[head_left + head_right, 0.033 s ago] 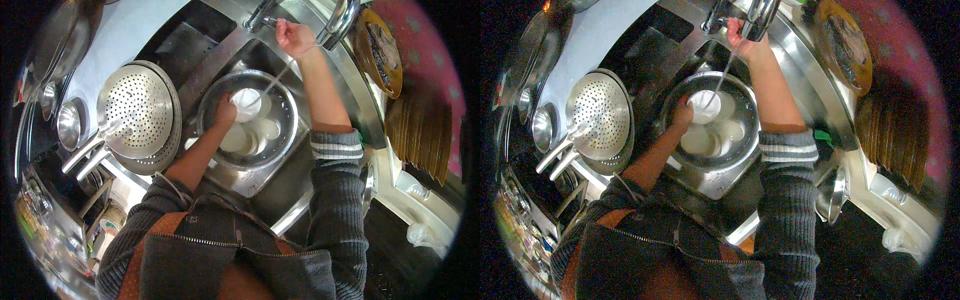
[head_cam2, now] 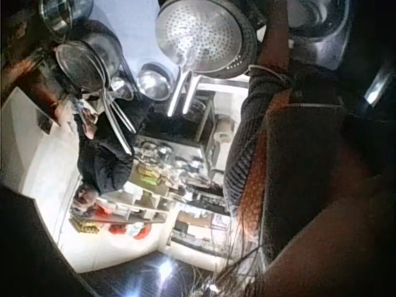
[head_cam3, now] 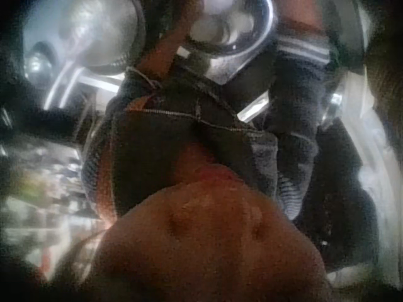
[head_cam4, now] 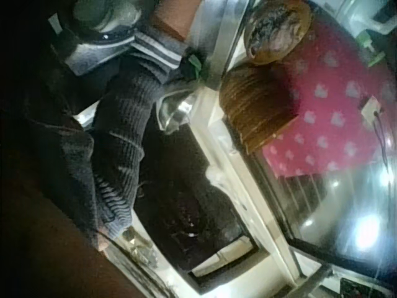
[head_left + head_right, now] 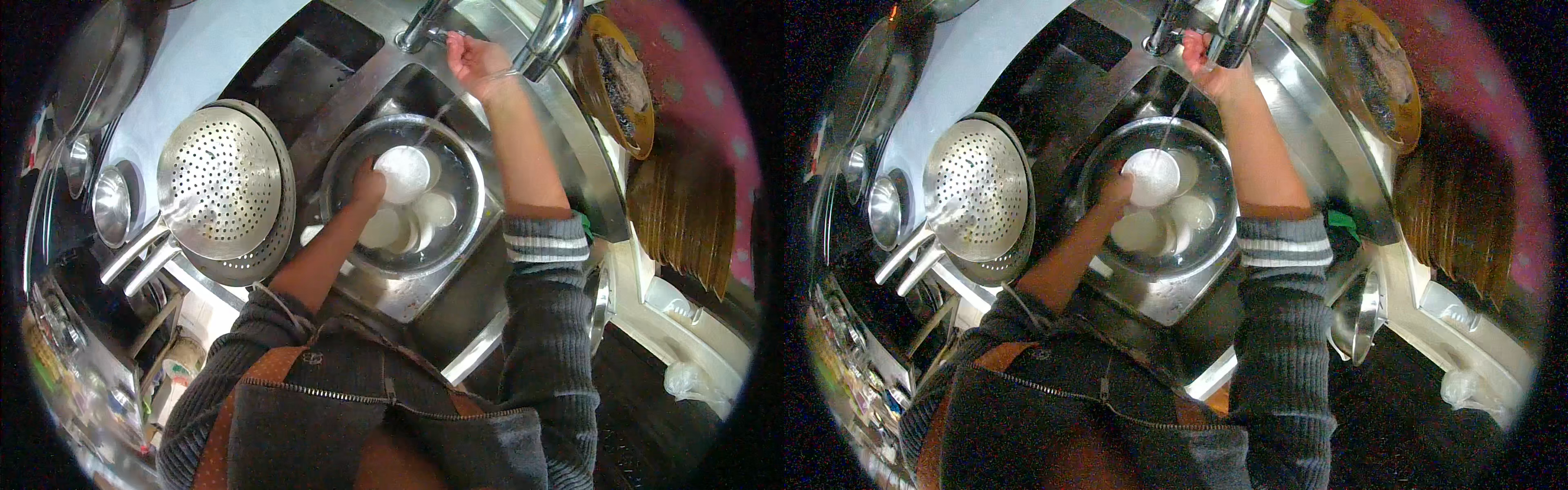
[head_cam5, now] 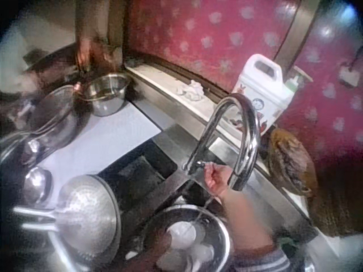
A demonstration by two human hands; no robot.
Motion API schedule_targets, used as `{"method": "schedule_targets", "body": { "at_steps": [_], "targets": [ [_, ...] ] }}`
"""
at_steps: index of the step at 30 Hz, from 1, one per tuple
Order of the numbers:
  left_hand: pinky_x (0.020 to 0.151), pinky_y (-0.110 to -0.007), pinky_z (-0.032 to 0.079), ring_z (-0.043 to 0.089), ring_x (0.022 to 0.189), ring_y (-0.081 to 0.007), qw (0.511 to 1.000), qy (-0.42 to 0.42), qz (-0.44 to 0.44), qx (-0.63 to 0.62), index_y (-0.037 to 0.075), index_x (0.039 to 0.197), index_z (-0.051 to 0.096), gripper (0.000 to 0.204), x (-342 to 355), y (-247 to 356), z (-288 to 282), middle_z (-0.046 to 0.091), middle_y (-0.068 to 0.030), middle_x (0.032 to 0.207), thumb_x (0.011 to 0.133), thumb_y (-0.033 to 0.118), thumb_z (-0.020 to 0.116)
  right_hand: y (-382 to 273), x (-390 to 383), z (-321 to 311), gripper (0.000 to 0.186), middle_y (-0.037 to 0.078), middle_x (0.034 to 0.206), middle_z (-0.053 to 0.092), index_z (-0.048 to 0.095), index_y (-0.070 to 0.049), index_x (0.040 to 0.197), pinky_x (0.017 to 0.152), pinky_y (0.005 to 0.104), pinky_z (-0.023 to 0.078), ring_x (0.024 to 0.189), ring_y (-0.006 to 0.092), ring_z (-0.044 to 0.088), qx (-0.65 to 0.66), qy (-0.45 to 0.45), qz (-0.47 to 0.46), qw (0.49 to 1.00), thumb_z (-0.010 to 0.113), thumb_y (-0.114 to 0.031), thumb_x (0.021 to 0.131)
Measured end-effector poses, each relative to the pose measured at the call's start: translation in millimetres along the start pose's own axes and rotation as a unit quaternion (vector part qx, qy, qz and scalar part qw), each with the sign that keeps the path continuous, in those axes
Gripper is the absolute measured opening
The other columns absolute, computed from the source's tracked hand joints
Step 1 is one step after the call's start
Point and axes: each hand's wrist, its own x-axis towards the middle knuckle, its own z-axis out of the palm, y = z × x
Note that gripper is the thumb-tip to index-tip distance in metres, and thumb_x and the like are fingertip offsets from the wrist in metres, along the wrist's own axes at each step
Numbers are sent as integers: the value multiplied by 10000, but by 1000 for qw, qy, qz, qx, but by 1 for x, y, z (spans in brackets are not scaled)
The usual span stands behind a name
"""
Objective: The person rinses a white bowl and several square plates under running water in a kitchen sink, then stacks the clean plates on a nearby shelf. The person also rinses a metal bowl and places it in the sink.
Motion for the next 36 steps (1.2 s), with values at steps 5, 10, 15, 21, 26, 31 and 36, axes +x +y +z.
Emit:
{"method": "schedule_targets", "body": {
  "at_steps": [5, 10, 15, 21, 26, 31, 36],
  "targets": [
    [639, -458, 525, 573, 994, -303, 961, -104, -151, -208, 110, 1218, 506, 473, -11, 4, 0, 558, -134, 1148, 764, 40, 391, 12, -28, 1, 222, 137, 888, 591, 533, 76, 1004, 739, 318, 528, 792, 212, 595, -206, 54, -129, 969, 510, -117, 897],
    [632, -449, 533, 588, 950, -304, 969, -121, -124, -176, 113, 1233, 484, 501, -10, 18, -4, 553, -132, 1137, 747, 39, 390, 11, -29, -5, 256, 128, 917, 593, 540, 32, 1068, 753, 321, 506, 818, 212, 604, -514, 43, -323, 794, 542, -134, 873],
    [626, -429, 565, 593, 959, -322, 959, -128, -135, -214, 71, 1245, 464, 532, -12, 50, -11, 550, -166, 1138, 724, -1, 387, 20, -14, -20, 306, 87, 870, 648, 550, 27, 1142, 732, 257, 467, 794, 137, 600, -642, 58, -403, 649, 501, -153, 899],
    [631, -428, 588, 616, 935, -349, 938, -167, -68, -296, -30, 1212, 454, 529, -24, 87, -29, 567, -209, 1083, 695, -78, 351, 24, -33, -9, 319, 124, 943, 654, 549, 0, 1169, 777, 270, 465, 849, 177, 613, -730, 97, -356, 576, 512, -172, 903],
    [643, -450, 586, 619, 927, -362, 934, -160, -56, -314, -68, 1181, 465, 528, -36, 108, -34, 570, -215, 1078, 674, -101, 325, 30, -46, -12, 323, 143, 938, 660, 580, -11, 1133, 802, 282, 467, 892, 193, 624, -690, 68, -360, 623, 538, -218, 888],
    [631, -362, 543, 634, 834, -262, 956, -128, 56, -257, -79, 1077, 549, 355, -18, 93, -33, 616, -196, 987, 733, -65, 460, 59, -104, -13, 332, 154, 693, 639, 639, 40, 862, 578, 334, 501, 648, 230, 647, -771, 116, -71, 622, 615, -289, 826],
    [668, -284, 479, 608, 793, -163, 924, -7, 27, -382, -70, 1024, 592, 278, -39, 80, -4, 640, -155, 912, 761, 16, 608, 154, -109, -71, 309, 115, 579, 592, 633, 76, 765, 413, 321, 449, 465, 155, 580, -430, 215, -186, 857, 612, -223, 841]
  ]
}}
